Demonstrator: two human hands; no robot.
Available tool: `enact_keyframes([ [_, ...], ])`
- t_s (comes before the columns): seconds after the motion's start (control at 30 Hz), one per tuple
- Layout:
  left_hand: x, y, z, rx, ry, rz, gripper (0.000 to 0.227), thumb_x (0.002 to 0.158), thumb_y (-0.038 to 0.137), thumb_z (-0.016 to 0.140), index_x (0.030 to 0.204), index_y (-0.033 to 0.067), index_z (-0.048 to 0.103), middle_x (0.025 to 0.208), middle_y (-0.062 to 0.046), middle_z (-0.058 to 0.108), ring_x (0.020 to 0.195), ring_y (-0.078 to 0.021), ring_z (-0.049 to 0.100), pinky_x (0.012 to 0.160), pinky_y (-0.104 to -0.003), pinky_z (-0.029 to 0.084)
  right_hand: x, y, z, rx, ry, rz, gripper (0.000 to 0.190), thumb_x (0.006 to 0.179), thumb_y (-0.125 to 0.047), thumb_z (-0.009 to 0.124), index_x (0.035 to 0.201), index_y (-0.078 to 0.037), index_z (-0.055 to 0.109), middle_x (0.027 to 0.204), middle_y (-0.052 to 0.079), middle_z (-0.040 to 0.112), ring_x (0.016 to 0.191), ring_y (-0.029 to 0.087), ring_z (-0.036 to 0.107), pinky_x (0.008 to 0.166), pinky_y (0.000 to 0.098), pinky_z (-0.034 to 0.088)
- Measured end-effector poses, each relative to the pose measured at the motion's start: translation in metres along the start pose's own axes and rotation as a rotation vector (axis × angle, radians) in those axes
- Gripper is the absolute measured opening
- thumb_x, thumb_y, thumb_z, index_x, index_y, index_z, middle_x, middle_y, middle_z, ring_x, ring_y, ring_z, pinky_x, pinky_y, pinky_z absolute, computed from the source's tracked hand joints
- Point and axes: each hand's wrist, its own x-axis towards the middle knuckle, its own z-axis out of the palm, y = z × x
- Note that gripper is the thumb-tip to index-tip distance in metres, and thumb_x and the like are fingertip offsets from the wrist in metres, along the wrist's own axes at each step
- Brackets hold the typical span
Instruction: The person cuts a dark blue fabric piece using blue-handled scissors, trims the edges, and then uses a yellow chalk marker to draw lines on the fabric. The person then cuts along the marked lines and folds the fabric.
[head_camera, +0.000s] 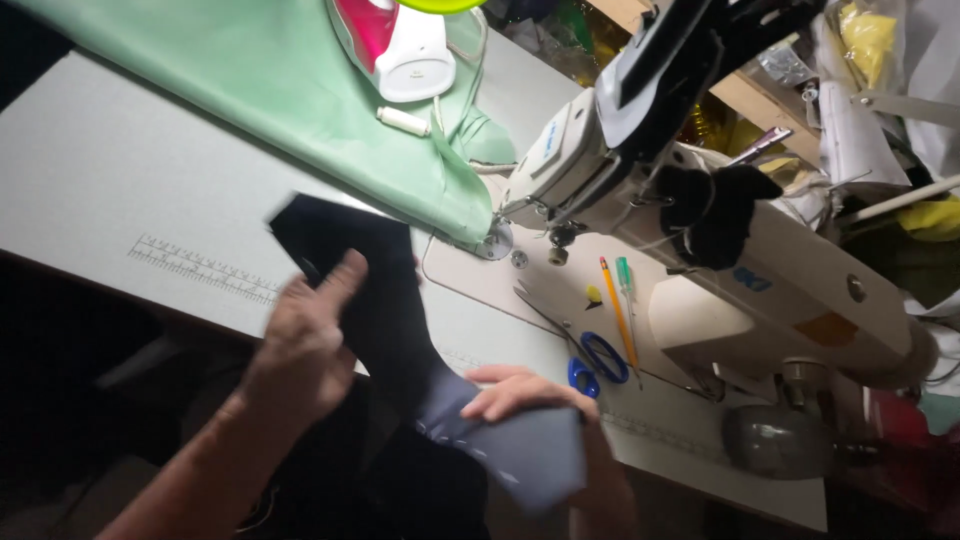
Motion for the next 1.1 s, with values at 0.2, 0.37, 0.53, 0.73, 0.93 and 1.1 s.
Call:
enact_keyframes([
  [0.2, 0.080, 0.031, -0.100, -1.693, 0.588, -0.791, 0.029, 0.090, 0.007, 0.069, 0.119, 0.0053, 0.070, 0.119, -0.007, 0.077, 0.105, -0.0154, 0.075, 0.098, -0.029, 0.066, 0.013, 0.033, -0.052, -0.156, -0.279, 0.012, 0.055, 0.114, -0.030, 0.030, 0.102, -0.006, 0.077, 0.151, 0.022, 0.047, 0.155, 0.040, 0.029, 0.121, 0.0611, 0.036],
  [0.37, 0.067, -0.017, -0.079, -0.649, 0.546, -0.264, 0.056, 0.105, 0.001, 0.064, 0.149, -0.0096, 0.032, 0.130, -0.025, 0.055, 0.113, -0.0319, 0.058, 0.099, -0.038, 0.051, 0.013, 0.036, -0.023, -0.016, 0.167, 0.341, 0.015, 0.094, -0.013, 0.070, 0.109, -0.014, 0.072, 0.144, 0.020, 0.061, 0.144, 0.028, 0.051, 0.113, 0.0425, 0.041],
  [0.53, 0.033, 0.017, -0.062, -0.119, 0.302, 0.213, 0.062, 0.100, 0.018, 0.064, 0.147, -0.0108, 0.036, 0.154, -0.034, 0.044, 0.148, -0.0498, 0.041, 0.128, -0.059, 0.029, -0.036, 0.055, -0.031, -0.578, 0.399, 0.437, 0.046, 0.088, 0.003, 0.050, 0.128, -0.013, 0.065, 0.146, 0.010, 0.056, 0.140, 0.022, 0.053, 0.119, 0.0320, 0.036],
  [0.73, 0.008, 0.016, -0.001, 0.503, -0.104, 0.478, 0.087, 0.093, 0.073, 0.032, 0.154, 0.0121, 0.049, 0.160, -0.013, 0.052, 0.148, -0.0264, 0.049, 0.124, -0.050, 0.033, -0.055, 0.039, 0.019, -0.679, 0.627, 0.193, 0.034, 0.095, -0.010, 0.051, 0.129, -0.006, 0.058, 0.141, 0.016, 0.059, 0.138, 0.030, 0.056, 0.120, 0.0433, 0.046],
  [0.93, 0.022, 0.017, -0.004, 0.546, -0.042, 0.436, 0.089, 0.095, 0.073, 0.037, 0.153, 0.0067, 0.050, 0.160, -0.018, 0.052, 0.149, -0.0304, 0.049, 0.121, -0.052, 0.035, -0.034, 0.068, 0.074, -1.180, -0.027, 0.166, 0.100, 0.090, -0.056, 0.077, 0.159, 0.000, 0.031, 0.167, 0.022, 0.032, 0.157, 0.038, 0.031, 0.128, 0.0530, 0.023],
  [1.1, 0.011, -0.028, -0.044, 0.416, -0.100, 0.653, 0.096, 0.086, 0.076, 0.045, 0.152, 0.0057, 0.045, 0.160, -0.020, 0.047, 0.146, -0.0316, 0.049, 0.122, -0.047, 0.034, -0.049, 0.087, 0.055, -1.313, -0.050, 0.067, 0.095, 0.073, -0.023, 0.088, 0.155, -0.007, 0.044, 0.160, 0.017, 0.046, 0.148, 0.033, 0.047, 0.123, 0.0493, 0.034],
])
